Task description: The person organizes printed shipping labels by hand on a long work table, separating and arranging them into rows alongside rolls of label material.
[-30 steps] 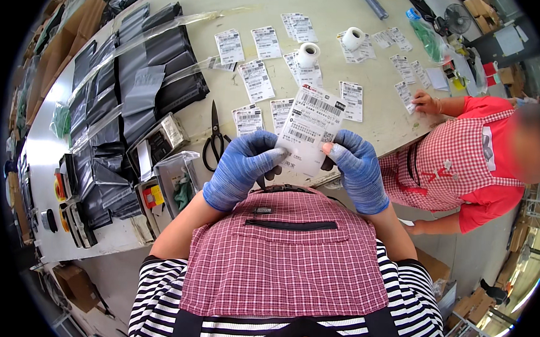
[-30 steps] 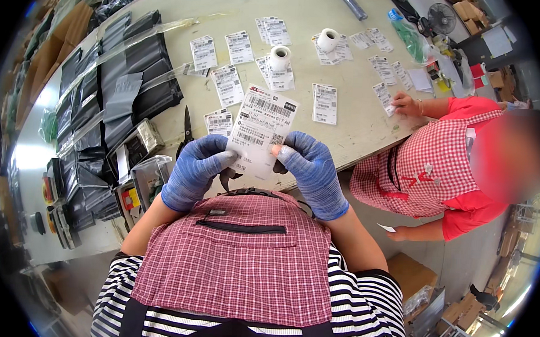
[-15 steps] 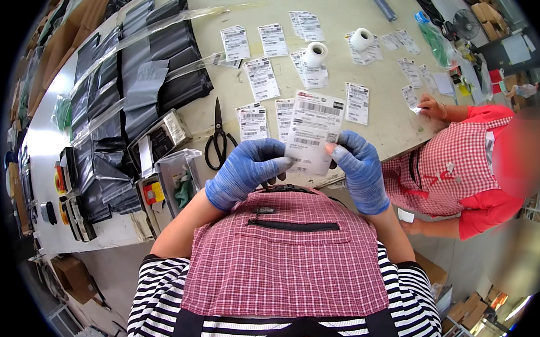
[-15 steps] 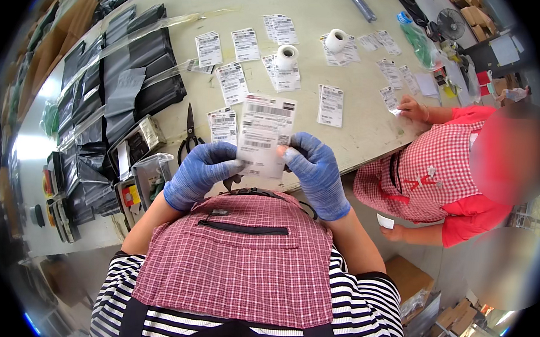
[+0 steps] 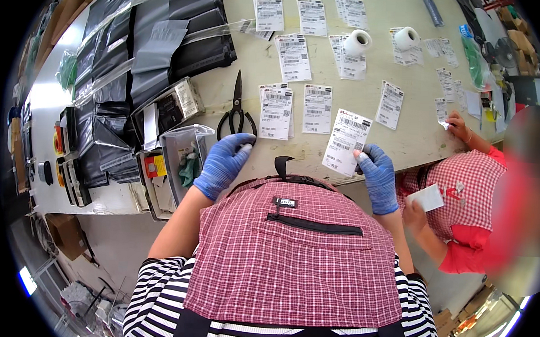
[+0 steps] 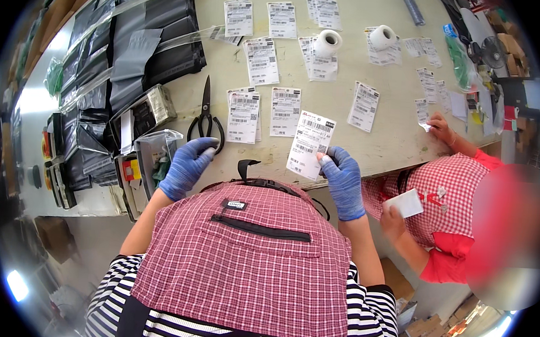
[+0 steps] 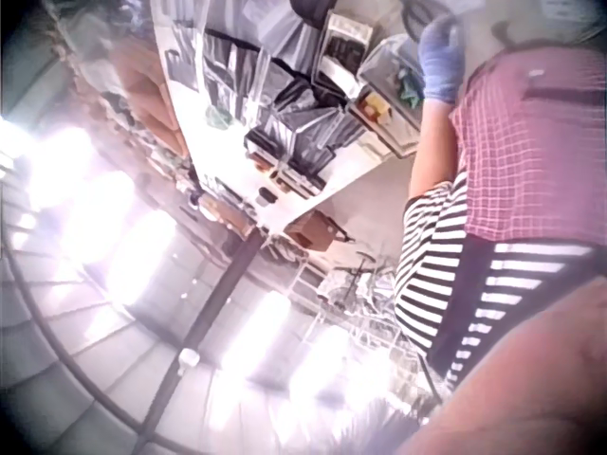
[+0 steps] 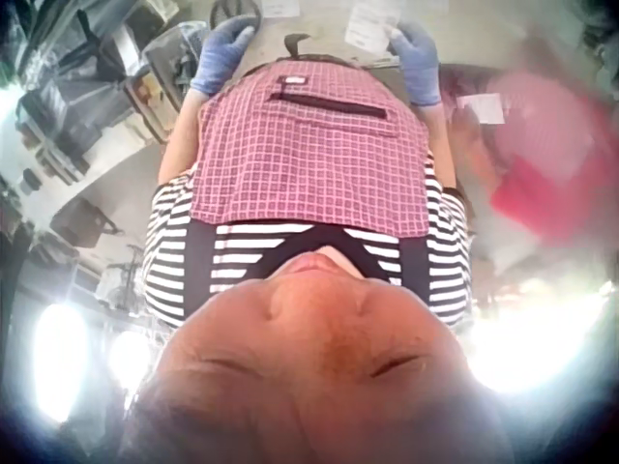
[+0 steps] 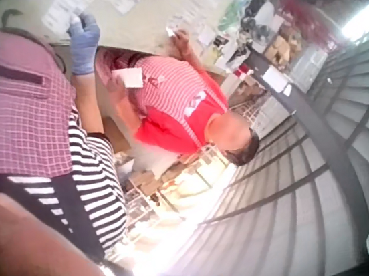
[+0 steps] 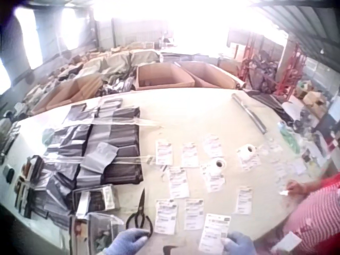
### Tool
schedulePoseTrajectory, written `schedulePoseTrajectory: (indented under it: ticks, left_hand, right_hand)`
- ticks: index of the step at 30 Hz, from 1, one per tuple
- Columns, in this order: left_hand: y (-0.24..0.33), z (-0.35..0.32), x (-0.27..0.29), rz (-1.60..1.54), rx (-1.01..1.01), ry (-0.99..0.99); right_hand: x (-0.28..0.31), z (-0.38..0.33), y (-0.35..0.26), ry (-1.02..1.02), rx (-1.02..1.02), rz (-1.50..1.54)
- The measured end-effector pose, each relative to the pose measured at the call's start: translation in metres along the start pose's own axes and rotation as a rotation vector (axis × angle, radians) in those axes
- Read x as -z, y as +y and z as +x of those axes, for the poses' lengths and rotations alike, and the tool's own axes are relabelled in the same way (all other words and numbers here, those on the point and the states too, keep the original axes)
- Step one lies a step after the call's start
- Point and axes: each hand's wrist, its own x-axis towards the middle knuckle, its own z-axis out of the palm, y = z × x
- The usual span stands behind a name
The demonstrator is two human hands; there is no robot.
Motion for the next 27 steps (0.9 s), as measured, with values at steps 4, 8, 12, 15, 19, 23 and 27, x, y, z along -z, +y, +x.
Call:
schedulePoseTrajectory:
  ticks: [4,8,12,15,19,23,27]
  left_hand:
    - [-0.006,0.009,-0.011,0.514,-0.26,-0.105]
    - [0.002,0.021,-0.017,0.762,-0.216,-0.231]
    - [0.0,0.03,-0.02,0.847,-0.172,-0.294]
    - [-0.001,0.034,-0.023,0.882,-0.137,-0.365]
    - [0.002,0.036,-0.027,0.889,-0.133,-0.394]
    - [0.006,0.039,-0.028,0.884,-0.099,-0.425]
    - [0.016,0.042,-0.027,0.876,-0.06,-0.447]
  right_hand:
    - [-0.001,0.014,0.002,-0.028,-0.04,-0.017]
    - [-0.002,0.025,0.002,-0.043,-0.074,-0.027]
    - [0.001,0.032,0.003,-0.044,-0.088,-0.044]
    - [0.004,0.038,0.004,-0.035,-0.092,0.023]
    - [0.007,0.047,0.002,-0.018,-0.091,0.01]
    - [0.007,0.053,0.001,-0.016,-0.078,0.053]
    - [0.008,0.058,0.002,-0.016,-0.082,0.048]
